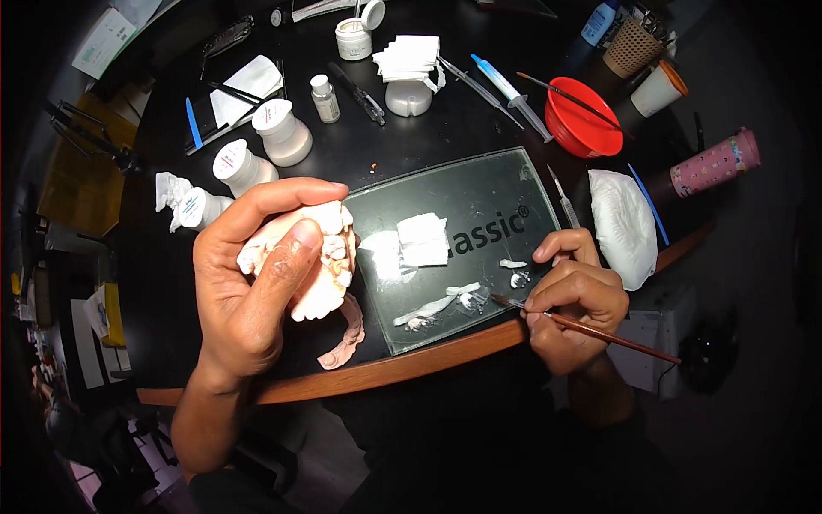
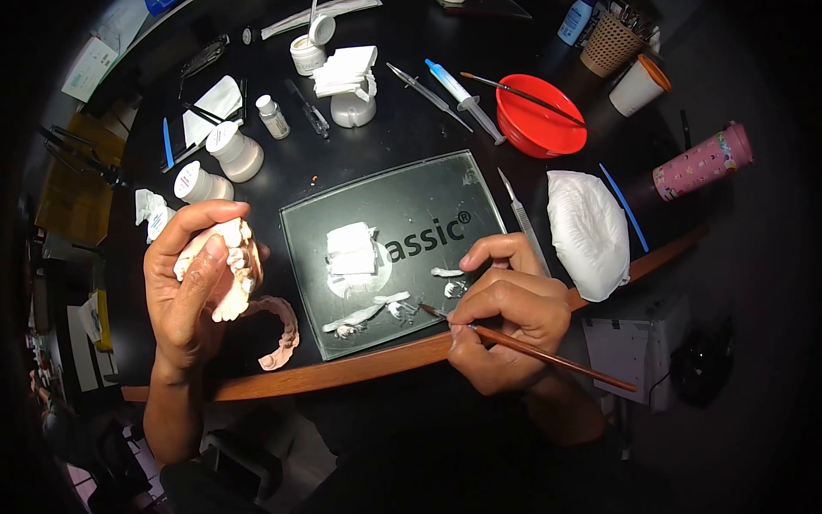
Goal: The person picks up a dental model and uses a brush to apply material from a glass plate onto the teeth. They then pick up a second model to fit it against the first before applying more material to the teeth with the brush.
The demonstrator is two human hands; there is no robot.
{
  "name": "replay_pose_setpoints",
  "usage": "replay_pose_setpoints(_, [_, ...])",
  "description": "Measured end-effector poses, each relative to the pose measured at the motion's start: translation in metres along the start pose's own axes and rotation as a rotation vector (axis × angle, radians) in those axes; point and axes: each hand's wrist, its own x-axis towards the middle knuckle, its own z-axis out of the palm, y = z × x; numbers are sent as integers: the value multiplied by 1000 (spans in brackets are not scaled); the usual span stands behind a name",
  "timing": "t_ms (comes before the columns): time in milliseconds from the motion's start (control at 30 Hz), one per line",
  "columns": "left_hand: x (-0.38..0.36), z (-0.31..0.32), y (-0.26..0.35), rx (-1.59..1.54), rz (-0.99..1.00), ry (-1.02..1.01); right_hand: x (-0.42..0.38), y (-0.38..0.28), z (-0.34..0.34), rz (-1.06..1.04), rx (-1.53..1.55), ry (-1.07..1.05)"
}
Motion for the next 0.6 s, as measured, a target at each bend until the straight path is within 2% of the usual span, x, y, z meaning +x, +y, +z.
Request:
replay_pose_setpoints(300, [-1, 4, 3, -79, -5, -3, 1, -2, 1, -8, -45, -73])
replay_pose_setpoints(600, [-3, 5, 3, 32, -13, 27, -7, 0, -1, 10, -98, 156])
